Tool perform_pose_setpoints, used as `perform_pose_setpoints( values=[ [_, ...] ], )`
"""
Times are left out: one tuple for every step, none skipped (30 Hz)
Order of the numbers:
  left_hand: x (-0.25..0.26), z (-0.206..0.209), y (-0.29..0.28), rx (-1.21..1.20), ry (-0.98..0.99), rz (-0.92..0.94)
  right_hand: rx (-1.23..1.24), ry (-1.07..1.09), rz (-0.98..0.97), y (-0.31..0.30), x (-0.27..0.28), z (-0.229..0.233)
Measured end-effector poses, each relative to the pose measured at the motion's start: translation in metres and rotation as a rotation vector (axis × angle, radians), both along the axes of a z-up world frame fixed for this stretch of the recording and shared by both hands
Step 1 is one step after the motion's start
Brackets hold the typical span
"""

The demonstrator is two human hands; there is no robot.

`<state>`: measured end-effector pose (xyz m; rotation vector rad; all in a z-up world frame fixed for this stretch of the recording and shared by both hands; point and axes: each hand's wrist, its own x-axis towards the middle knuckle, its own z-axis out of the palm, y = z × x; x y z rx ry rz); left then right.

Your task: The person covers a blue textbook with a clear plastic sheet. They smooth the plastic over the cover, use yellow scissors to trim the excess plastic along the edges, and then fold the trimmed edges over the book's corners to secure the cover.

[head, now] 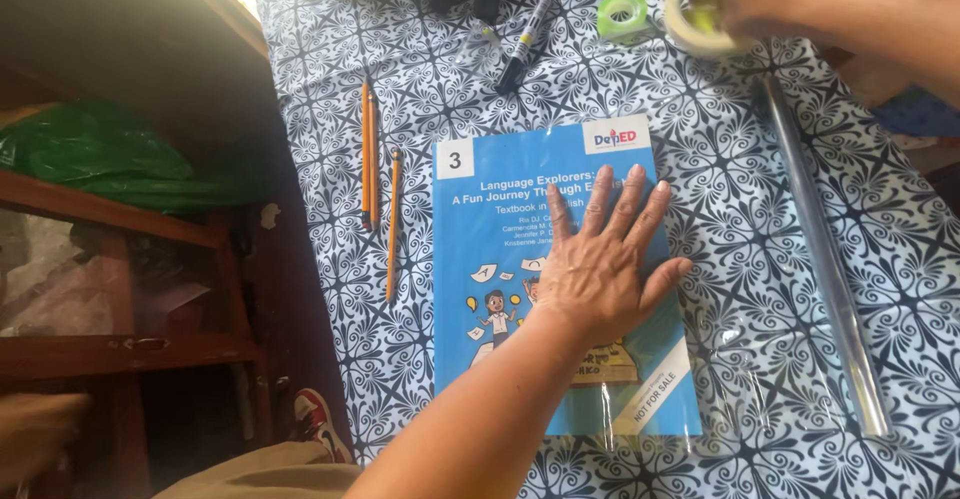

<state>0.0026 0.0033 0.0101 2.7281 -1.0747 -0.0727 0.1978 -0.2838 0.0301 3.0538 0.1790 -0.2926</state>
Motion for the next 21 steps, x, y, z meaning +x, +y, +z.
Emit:
perform_pose_setpoints(
  values=[
    [0.000,0.000,0.001,-0.002,0.006,0.001,0.004,-0.002,-0.002,0.001,-0.001,0.001],
    [0.001,0.000,0.002,-0.007,0.010,0.001,0.010,-0.003,-0.006,0.000,-0.001,0.001],
    [0.002,0.000,0.001,-0.012,0.015,0.000,0.012,-0.004,-0.008,-0.005,0.000,0.000],
    [0.002,0.000,0.000,-0.009,0.022,0.000,0.019,-0.004,-0.009,-0.004,0.001,0.000],
    [0.002,0.000,0.000,-0.006,0.029,-0.001,0.025,-0.004,-0.007,-0.003,0.003,-0.002],
    [0.001,0.001,0.001,-0.003,0.036,0.003,0.034,-0.001,-0.003,-0.002,0.005,-0.004],
    [0.000,0.001,0.002,-0.005,0.034,0.005,0.043,-0.002,-0.002,0.000,0.007,-0.006],
    [0.000,0.002,0.002,-0.008,0.031,0.008,0.050,-0.002,-0.001,0.003,0.010,-0.008],
    [0.000,0.002,0.002,-0.011,0.027,0.011,0.059,0.001,0.005,0.003,0.012,-0.009],
    [-0.001,0.003,0.003,-0.012,0.026,0.012,0.068,0.003,-0.002,0.006,0.013,-0.012],
    [0.000,0.003,0.003,-0.013,0.025,0.013,0.076,0.008,-0.003,0.007,0.015,-0.014],
    [0.000,0.002,0.002,-0.017,0.025,0.014,0.078,0.013,-0.008,0.008,0.015,-0.017],
    [0.000,0.002,0.001,-0.012,0.026,0.010,0.084,0.016,-0.009,0.009,0.016,-0.019],
    [0.000,0.002,0.002,-0.006,0.026,0.009,0.089,0.019,-0.006,0.011,0.018,-0.021],
    [-0.001,0.003,0.003,0.001,0.026,0.007,0.094,0.019,-0.002,0.014,0.021,-0.022],
    [-0.001,0.003,0.003,-0.003,0.028,0.008,0.096,0.019,-0.004,0.014,0.023,-0.022],
    [-0.001,0.003,0.003,-0.007,0.031,0.010,0.100,0.017,-0.005,0.014,0.024,-0.023],
    [-0.001,0.003,0.003,-0.012,0.032,0.012,0.106,0.016,-0.005,0.013,0.026,-0.021],
    [-0.001,0.004,0.002,-0.009,0.027,0.006,0.110,0.013,-0.005,0.012,0.028,-0.019],
    [-0.001,0.003,0.002,-0.004,0.024,0.007,0.113,0.009,0.002,0.016,0.032,-0.019],
    [0.000,0.003,0.003,0.001,0.021,0.007,0.121,0.007,0.008,0.020,0.035,-0.019]
  ],
)
